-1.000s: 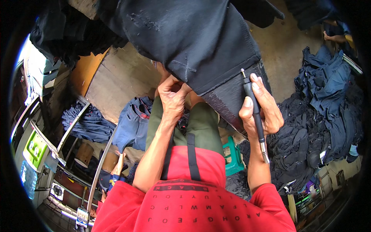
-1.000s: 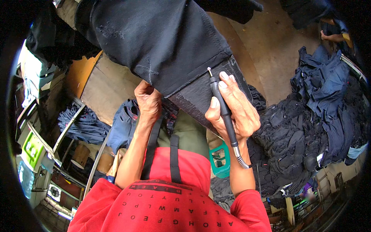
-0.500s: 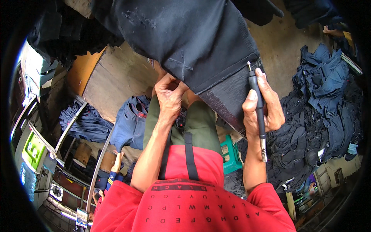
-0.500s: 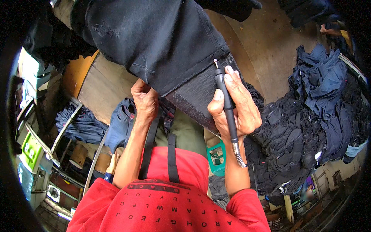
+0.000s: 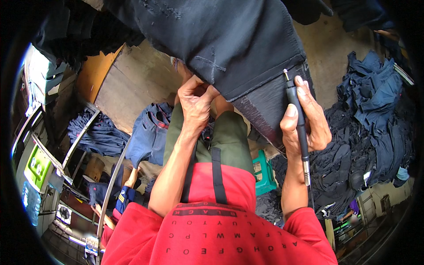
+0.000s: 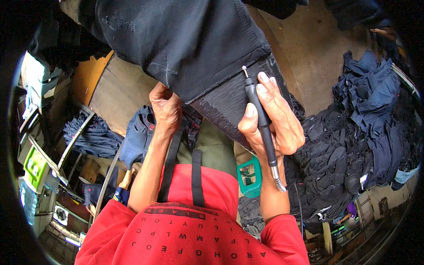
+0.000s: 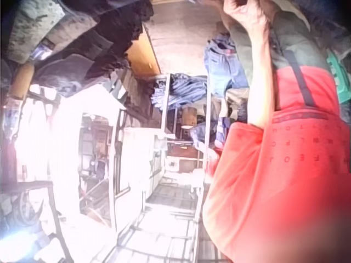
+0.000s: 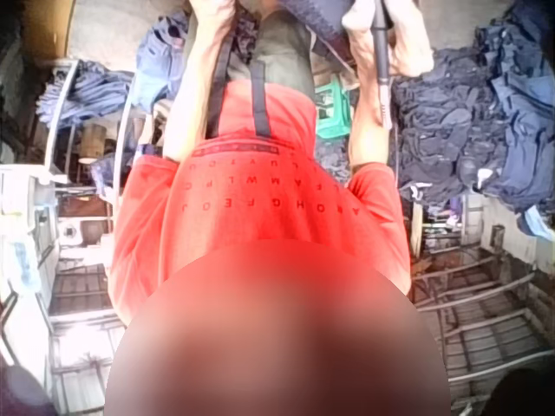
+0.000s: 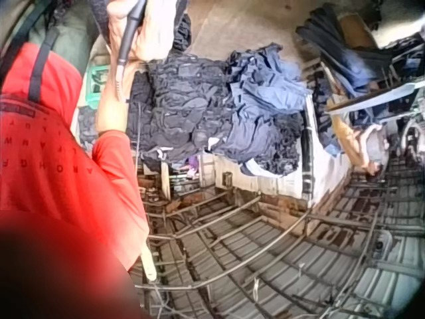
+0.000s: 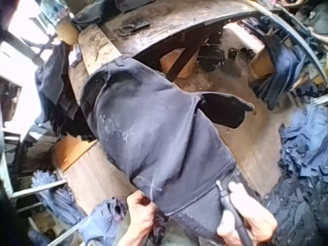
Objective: The person uses a rotary grinding tool to distress a pair of black jeans on a wooden workbench. They repeatedly grind along seams and pockets, creating worn patterns, then flip the jeans to work on different areas.
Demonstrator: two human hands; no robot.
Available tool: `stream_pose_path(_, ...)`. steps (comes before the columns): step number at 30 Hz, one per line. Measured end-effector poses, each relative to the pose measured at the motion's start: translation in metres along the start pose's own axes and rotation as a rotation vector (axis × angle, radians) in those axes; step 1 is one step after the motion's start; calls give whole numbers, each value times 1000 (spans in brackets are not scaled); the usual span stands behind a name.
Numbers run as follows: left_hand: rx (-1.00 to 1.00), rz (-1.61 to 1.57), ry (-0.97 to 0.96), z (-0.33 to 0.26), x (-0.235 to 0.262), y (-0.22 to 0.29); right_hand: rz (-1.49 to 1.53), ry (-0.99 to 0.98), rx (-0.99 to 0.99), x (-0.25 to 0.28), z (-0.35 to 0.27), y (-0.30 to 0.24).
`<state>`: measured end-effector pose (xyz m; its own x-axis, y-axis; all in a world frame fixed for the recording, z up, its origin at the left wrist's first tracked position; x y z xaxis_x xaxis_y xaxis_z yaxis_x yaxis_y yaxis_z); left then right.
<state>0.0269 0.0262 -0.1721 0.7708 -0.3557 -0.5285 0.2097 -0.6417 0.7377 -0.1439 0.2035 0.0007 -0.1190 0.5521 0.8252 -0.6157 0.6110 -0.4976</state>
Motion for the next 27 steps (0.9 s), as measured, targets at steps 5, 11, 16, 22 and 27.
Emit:
stream_pose_path(5,17,23,32,1,5,-4,6,27,11,1,3,-2)
stream_pose_path(11,15,-19,19,0,3,-4,16,21,40,0,4,-7)
stream_pose_path(16,6,-22,8,0,2,-4,47,4,80,-1,3,-9)
stream_pose_path(22,13,-48,-9,0,2,-4,21,-28,70,-2,2,-9)
stream_pose_path(27,19,-71,-2,0,2,-5,4,-28,42,0,2,-4)
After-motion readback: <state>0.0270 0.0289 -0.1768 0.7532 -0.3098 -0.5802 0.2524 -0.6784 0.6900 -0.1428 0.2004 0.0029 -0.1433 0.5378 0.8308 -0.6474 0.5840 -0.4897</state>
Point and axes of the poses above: each hand's wrist, its own z-axis towards the middle knuckle, its own x-axis out of the back of the hand, y = z × x, the point moved 10 cm from there along z, towards the middle knuckle, and after that the axes turned 14 degrees about -z, right-handed, at the moved point
